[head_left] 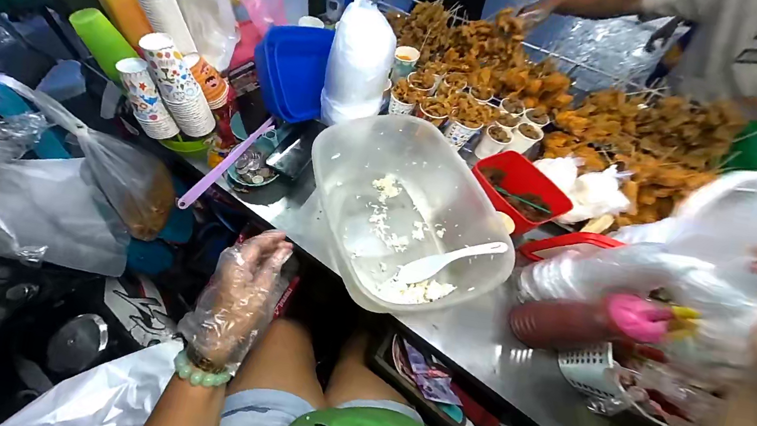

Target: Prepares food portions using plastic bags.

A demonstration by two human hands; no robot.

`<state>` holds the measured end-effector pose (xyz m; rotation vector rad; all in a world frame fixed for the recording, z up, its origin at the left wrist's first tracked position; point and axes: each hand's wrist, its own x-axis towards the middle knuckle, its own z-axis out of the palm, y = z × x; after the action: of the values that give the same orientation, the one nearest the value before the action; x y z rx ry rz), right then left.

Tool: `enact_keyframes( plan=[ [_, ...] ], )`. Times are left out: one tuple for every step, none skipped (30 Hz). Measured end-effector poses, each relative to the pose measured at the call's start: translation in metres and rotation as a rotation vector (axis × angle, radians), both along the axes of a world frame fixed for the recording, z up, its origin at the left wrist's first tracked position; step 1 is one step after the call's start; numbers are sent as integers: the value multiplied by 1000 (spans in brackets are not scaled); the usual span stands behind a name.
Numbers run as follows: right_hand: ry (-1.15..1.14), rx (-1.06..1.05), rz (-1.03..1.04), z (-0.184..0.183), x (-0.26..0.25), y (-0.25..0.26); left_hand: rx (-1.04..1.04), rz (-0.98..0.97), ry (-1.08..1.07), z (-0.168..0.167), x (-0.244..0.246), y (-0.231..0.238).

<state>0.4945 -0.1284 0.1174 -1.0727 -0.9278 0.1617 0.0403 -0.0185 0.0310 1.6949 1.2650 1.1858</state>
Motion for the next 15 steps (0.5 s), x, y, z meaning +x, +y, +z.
enact_keyframes(
  plan=[
    [79, 37, 134, 7, -37, 3, -5, -23, -164, 8, 15, -5],
    [174, 32, 267, 13, -71, 4, -51, -56, -299, 15, 28, -10],
    [276, 22, 401, 16, -100, 5, -125, -96, -401, 19, 40, -14],
    [372, 13, 534, 17, -123, 6, -212, -163, -483, 21, 50, -18],
    [466, 11, 664, 14, -139, 9, -299, -265, -558, 20, 56, -23],
    [567, 10, 782, 9, -151, 12, -389, -378, -636, 18, 59, -28],
    [665, -3, 867, 3, -161, 16, -463, -491, -718, 15, 61, -33],
    [760, -30, 926, -4, -169, 20, -521, -583, -810, 12, 63, -38],
    [841, -80, 953, -11, -176, 23, -558, -643, -905, 8, 64, -42],
    [904, -145, 959, -18, -181, 25, -568, -689, -995, 4, 65, -45],
    [953, -213, 951, -25, -185, 27, -554, -695, -1023, 2, 66, -46],
    [969, -274, 919, -31, -187, 30, -514, -641, -981, 4, 68, -47],
    [939, -304, 840, -36, -187, 32, -468, -510, -882, 10, 72, -48],
    [833, -286, 722, -42, -184, 36, -425, -344, -746, 18, 75, -49],
    [654, -232, 607, -49, -178, 38, -370, -177, -589, 25, 78, -48]
  ],
)
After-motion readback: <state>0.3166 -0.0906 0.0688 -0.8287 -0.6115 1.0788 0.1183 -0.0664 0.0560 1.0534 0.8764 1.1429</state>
